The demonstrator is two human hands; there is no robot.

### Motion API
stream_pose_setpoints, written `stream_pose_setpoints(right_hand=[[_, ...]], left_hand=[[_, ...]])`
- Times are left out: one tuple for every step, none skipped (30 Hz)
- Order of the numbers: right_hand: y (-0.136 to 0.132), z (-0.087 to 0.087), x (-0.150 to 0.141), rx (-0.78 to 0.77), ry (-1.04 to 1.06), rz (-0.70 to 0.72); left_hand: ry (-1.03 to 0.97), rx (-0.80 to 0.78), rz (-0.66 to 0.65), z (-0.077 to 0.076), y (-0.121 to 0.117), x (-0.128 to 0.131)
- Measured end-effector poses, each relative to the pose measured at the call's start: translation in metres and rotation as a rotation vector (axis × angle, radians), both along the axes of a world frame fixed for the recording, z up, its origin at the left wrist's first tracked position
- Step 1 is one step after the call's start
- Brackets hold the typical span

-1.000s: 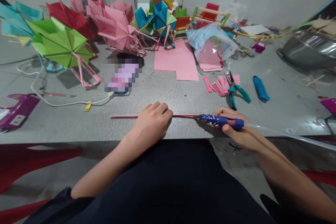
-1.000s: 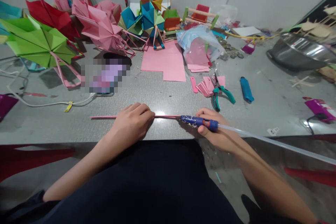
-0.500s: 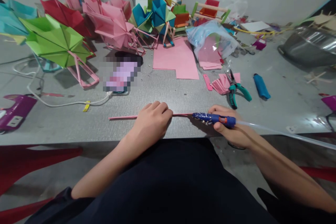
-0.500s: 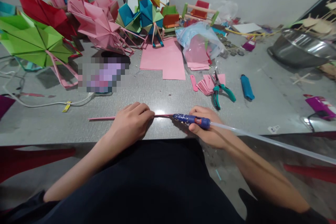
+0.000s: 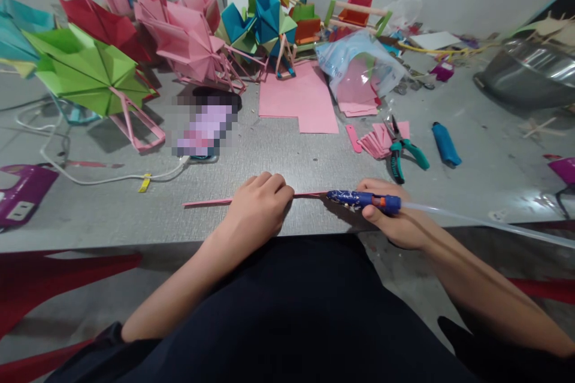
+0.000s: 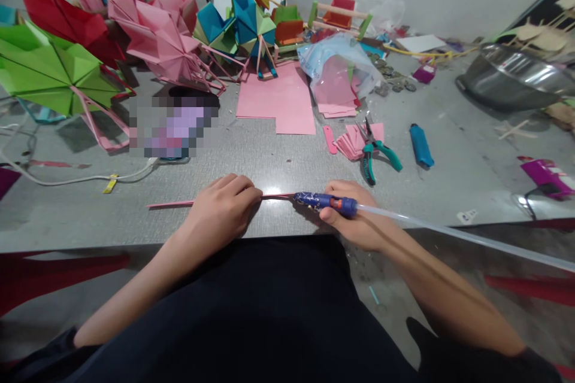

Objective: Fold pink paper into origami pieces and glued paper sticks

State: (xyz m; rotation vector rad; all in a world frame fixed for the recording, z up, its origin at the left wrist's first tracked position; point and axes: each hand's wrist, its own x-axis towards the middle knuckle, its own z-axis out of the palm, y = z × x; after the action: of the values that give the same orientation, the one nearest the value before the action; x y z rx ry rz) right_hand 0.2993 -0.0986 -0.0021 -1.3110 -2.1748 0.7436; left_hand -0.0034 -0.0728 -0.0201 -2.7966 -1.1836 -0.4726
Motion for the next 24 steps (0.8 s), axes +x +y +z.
stream_pose_setpoints(right_hand=[[0.0,0.002,0.0,-0.007,-0.01,-0.003],[0.0,0.003,0.0,-0.014,-0.017,-0.006],[-0.001,0.003,0.0,-0.018,-0.02,-0.011],[-0.001,0.003,0.0,-0.021,-0.023,-0.017],[-0.001,0.002,0.001,-0.023,-0.025,-0.022],[-0.002,0.001,0.002,-0.02,-0.024,-0.028],[-0.002,-0.001,0.003,-0.013,-0.021,-0.034],[-0.002,-0.002,0.004,-0.002,-0.015,-0.04],[-0.003,-0.004,0.005,0.01,-0.011,-0.045],[-0.003,-0.004,0.006,0.018,-0.011,-0.049],[-0.004,-0.005,0.007,0.021,-0.012,-0.052],[-0.005,-0.004,0.007,0.02,-0.016,-0.054],[-0.005,-0.003,0.008,0.016,-0.021,-0.056],[-0.006,-0.001,0.008,0.015,-0.022,-0.06],[-0.006,0.0,0.009,0.016,-0.021,-0.063],[-0.007,0.001,0.009,0.023,-0.016,-0.066],[-0.007,0.002,0.01,0.029,-0.013,-0.068],[-0.007,0.002,0.011,0.031,-0.012,-0.07],[-0.008,0.002,0.012,0.03,-0.013,-0.072],[-0.008,0.002,0.013,0.028,-0.016,-0.076],[-0.008,0.002,0.014,0.026,-0.017,-0.08],[-0.009,0.001,0.015,0.026,-0.018,-0.086],[-0.009,0.001,0.017,0.025,-0.021,-0.091],[-0.01,0.001,0.018,0.028,-0.022,-0.096]], left_hand=[[0.0,0.003,0.001,0.0,0.0,0.0],[-0.001,0.006,0.002,0.0,0.0,0.0],[-0.003,0.009,0.002,0.0,0.0,0.0],[-0.004,0.012,0.002,0.0,0.0,0.0],[-0.006,0.013,0.001,0.0,0.0,0.0],[-0.007,0.015,0.001,-0.001,0.0,0.0],[-0.009,0.016,0.0,-0.001,0.0,0.0],[-0.013,0.017,0.0,-0.002,0.0,0.0],[-0.017,0.018,-0.001,-0.002,0.0,0.0],[-0.019,0.019,0.0,-0.002,0.0,0.0],[-0.02,0.02,0.001,-0.002,0.0,0.0],[-0.019,0.02,0.003,-0.002,0.0,0.0],[-0.017,0.019,0.004,-0.002,0.0,0.0],[-0.014,0.018,0.006,-0.002,0.0,0.0],[-0.01,0.017,0.007,-0.001,0.0,0.0],[-0.007,0.016,0.008,-0.001,0.0,0.0],[-0.005,0.018,0.009,-0.001,0.0,0.0],[-0.005,0.02,0.008,0.0,0.0,0.0],[-0.005,0.023,0.006,0.0,0.0,0.0],[-0.008,0.026,0.005,0.0,0.0,0.0],[-0.012,0.027,0.004,0.0,0.0,0.0],[-0.015,0.026,0.005,0.0,0.0,0.0],[-0.019,0.024,0.006,-0.001,0.0,0.0],[-0.021,0.023,0.008,-0.001,0.0,0.0]])
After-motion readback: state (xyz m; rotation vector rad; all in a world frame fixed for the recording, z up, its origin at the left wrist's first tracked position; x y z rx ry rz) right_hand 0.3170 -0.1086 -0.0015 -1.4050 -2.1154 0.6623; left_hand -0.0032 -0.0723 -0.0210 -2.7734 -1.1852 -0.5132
